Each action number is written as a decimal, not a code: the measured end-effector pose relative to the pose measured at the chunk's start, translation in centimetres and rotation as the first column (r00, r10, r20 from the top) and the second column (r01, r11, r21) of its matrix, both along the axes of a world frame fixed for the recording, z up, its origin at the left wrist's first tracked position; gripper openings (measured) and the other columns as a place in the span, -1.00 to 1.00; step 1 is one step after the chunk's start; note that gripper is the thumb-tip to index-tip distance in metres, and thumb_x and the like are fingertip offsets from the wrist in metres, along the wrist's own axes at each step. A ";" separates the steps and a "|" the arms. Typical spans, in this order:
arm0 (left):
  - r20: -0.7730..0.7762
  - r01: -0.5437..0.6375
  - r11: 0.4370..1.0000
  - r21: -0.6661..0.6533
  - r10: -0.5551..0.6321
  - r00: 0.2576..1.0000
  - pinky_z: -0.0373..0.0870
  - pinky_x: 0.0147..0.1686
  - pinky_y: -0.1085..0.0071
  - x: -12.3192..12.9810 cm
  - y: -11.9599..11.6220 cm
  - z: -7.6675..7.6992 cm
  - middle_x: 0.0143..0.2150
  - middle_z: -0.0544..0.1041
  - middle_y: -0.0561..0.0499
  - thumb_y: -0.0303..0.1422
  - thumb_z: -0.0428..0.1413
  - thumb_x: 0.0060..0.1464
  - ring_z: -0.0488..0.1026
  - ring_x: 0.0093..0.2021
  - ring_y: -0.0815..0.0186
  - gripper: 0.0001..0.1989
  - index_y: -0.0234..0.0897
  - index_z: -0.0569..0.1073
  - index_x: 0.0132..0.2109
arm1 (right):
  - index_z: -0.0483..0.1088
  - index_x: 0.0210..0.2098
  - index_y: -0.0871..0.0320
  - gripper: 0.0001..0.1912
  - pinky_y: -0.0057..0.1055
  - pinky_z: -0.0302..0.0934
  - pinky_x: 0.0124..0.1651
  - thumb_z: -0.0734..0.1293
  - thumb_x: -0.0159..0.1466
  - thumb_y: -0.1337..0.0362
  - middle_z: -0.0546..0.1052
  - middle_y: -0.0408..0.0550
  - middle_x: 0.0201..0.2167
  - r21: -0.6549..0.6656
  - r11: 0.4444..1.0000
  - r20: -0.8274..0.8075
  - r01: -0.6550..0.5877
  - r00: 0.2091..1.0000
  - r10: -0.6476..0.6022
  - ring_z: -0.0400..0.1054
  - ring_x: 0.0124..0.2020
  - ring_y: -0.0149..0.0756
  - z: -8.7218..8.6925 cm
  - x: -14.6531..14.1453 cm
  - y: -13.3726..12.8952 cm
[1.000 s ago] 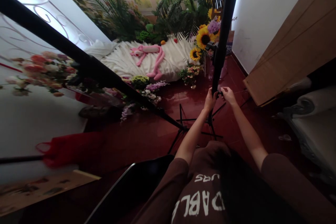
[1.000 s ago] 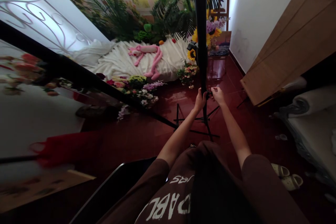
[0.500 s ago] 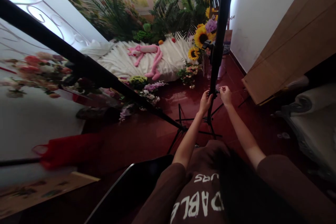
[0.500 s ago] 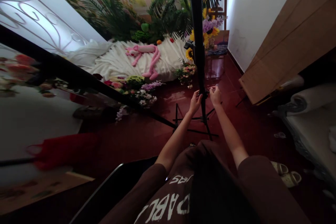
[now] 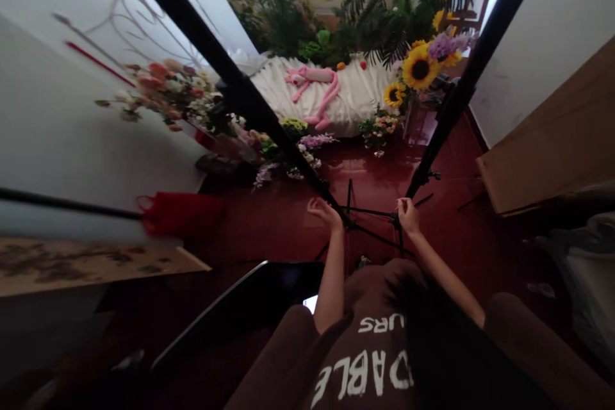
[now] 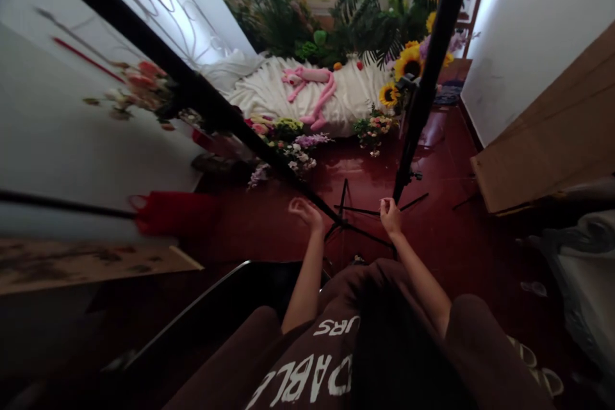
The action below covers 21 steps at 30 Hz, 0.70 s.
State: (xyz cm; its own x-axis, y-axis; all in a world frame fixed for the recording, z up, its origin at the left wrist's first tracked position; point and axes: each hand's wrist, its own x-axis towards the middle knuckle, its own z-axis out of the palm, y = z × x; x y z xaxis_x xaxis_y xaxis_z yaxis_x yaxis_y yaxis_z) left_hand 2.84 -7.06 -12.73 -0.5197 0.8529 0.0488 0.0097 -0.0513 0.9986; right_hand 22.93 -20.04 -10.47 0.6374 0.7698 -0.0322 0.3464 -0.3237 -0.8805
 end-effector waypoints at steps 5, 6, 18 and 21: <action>-0.096 0.196 0.955 0.221 -0.179 0.979 0.41 -0.02 0.44 -3.3 4.0 6.1 0.08 0.38 -0.14 0.11 -0.23 0.28 0.44 -0.02 0.38 -0.46 -0.21 0.22 0.11 | 0.33 -0.26 0.06 -0.72 -0.27 0.34 -0.17 0.16 0.30 0.02 0.56 -0.03 -0.40 0.038 0.970 -0.059 -0.239 0.969 0.241 0.49 -0.33 -0.17 1.3 -3.4 3.9; -0.131 0.229 0.945 0.234 -0.202 0.971 0.39 0.01 0.44 -3.6 4.6 7.0 0.07 0.40 -0.14 0.12 -0.22 0.27 0.43 0.01 0.37 -0.45 -0.21 0.25 0.10 | 0.34 -0.27 0.06 -0.72 -0.30 0.33 -0.19 0.17 0.30 0.01 0.55 -0.06 -0.41 0.045 0.955 -0.060 -0.294 0.953 0.297 0.48 -0.34 -0.19 1.9 -4.3 4.9; -0.326 0.410 0.909 0.079 -0.365 0.872 0.40 -0.02 0.31 -4.9 7.9 6.1 -0.17 0.54 -0.14 0.23 -0.13 0.14 0.50 -0.14 0.24 -0.37 -0.24 0.42 -0.09 | 0.09 -0.56 0.09 -0.45 -0.61 -0.07 -0.71 0.02 0.42 -0.12 0.21 -0.27 -0.73 0.268 0.818 -0.958 -0.509 -0.054 0.280 0.07 -0.74 -0.52 9.0 -13.6 14.0; -0.287 0.408 0.910 0.080 -0.371 0.883 0.42 -0.03 0.28 -4.7 8.0 5.6 -0.17 0.54 -0.16 0.23 -0.13 0.14 0.51 -0.16 0.22 -0.34 -0.26 0.42 -0.03 | 0.05 -0.56 0.08 -0.54 -0.68 -0.13 -0.74 0.07 0.44 0.05 0.08 -0.35 -0.77 0.331 0.869 -0.931 -0.367 -0.279 0.236 -0.05 -0.77 -0.56 8.7 -13.8 14.5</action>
State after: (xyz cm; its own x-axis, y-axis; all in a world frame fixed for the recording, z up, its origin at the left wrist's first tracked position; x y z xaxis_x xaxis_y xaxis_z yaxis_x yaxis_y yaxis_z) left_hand -1.87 0.93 -7.13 -0.1000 0.9594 0.2637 0.2183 -0.2374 0.9466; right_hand 9.16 -5.53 -1.76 -0.4891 0.8059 -0.3336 -0.7592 -0.5816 -0.2922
